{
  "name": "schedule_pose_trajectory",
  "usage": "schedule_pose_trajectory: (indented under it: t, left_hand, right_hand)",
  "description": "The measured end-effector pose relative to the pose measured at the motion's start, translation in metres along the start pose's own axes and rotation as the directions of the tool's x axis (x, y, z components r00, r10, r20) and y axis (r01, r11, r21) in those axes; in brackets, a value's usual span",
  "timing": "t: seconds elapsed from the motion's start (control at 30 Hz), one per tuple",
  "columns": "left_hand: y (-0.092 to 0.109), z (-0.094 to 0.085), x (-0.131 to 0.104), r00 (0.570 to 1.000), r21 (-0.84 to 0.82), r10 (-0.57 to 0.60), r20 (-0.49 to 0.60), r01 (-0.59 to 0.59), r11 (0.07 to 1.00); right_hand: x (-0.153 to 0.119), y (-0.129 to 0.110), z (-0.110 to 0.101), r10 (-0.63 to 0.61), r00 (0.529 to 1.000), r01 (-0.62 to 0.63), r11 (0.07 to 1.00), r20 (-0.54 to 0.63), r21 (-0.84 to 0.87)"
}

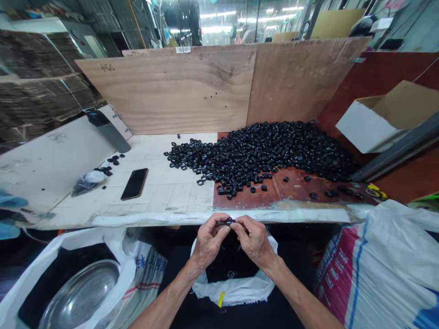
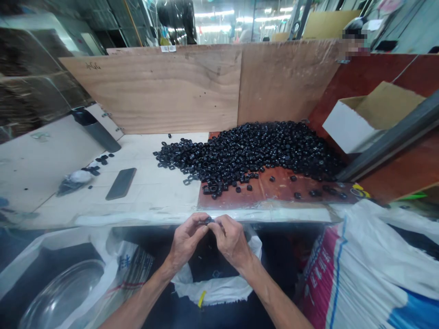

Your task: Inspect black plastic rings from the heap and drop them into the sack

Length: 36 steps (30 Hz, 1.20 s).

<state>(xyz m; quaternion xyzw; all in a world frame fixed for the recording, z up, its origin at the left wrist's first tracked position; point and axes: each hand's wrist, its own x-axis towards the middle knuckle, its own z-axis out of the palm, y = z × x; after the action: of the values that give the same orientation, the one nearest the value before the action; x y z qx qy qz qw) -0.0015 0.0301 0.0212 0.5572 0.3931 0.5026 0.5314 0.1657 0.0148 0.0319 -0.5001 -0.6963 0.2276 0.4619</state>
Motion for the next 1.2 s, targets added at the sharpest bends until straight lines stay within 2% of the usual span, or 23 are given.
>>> schedule_pose_trajectory:
  t: [0.13,0.23,0.37,0.47,0.6,0.63,0.73,0.77,0.9,0.93,1.03,1.1,1.2]
  left_hand:
    - [0.001,0.002,0.000,1.000,0.023,0.007,-0.001,-0.007,1.000]
    - [0.000,0.003,-0.001,1.000,0.030,0.020,-0.017,-0.019,0.999]
    - [-0.001,0.003,-0.003,1.000,-0.004,-0.020,-0.001,0.020,1.000]
    - [0.001,0.003,-0.004,1.000,0.005,-0.010,-0.002,0.010,1.000]
    - [0.000,0.003,-0.004,0.998,-0.040,-0.055,0.024,0.056,0.998]
    - [0.000,0.002,-0.004,0.998,-0.033,-0.053,0.020,0.054,0.998]
    - [-0.001,0.003,-0.006,1.000,0.032,0.006,-0.003,-0.006,0.999]
    - [-0.001,0.003,-0.006,1.000,0.040,0.011,-0.001,-0.011,0.999]
    - [0.001,0.005,-0.008,0.998,-0.013,-0.061,0.012,0.061,0.998]
    - [0.001,0.005,-0.009,0.998,-0.003,-0.057,0.007,0.057,0.998]
    - [0.002,0.004,-0.010,0.999,0.111,0.036,0.004,-0.036,0.993]
    - [0.002,0.003,-0.010,0.999,0.134,0.042,0.012,-0.044,0.990]
    - [0.003,0.003,-0.010,0.998,0.018,-0.064,0.006,0.064,0.998]
  right_hand:
    - [-0.003,-0.001,0.001,-0.061,0.998,0.062,0.998,-0.008,0.024]
    - [-0.004,-0.001,0.002,0.029,0.999,-0.029,0.999,-0.013,0.015]
    - [-0.007,0.000,0.002,0.013,1.000,-0.013,0.999,0.002,0.036]
    - [-0.009,-0.001,0.001,0.085,0.996,-0.085,0.995,0.010,0.052]
    - [-0.009,-0.002,0.001,0.030,1.000,-0.031,0.997,0.008,0.069]
    - [-0.009,-0.002,0.002,0.052,0.998,-0.054,0.996,0.021,0.076]
    - [-0.009,-0.004,0.002,0.228,0.970,-0.238,0.960,0.081,0.149]
    - [-0.010,-0.004,0.001,0.248,0.966,-0.258,0.953,0.076,0.161]
    - [-0.010,-0.006,0.001,0.092,0.996,-0.090,0.990,-0.012,0.107]
    - [-0.011,-0.006,0.002,0.103,0.995,-0.101,0.989,-0.008,0.112]
    - [-0.011,-0.006,0.004,0.309,0.946,-0.324,0.917,0.096,0.235]
    - [-0.011,-0.006,0.005,0.371,0.919,-0.394,0.875,0.135,0.281]
    - [-0.013,-0.008,0.005,0.234,0.972,-0.231,0.949,0.013,0.213]
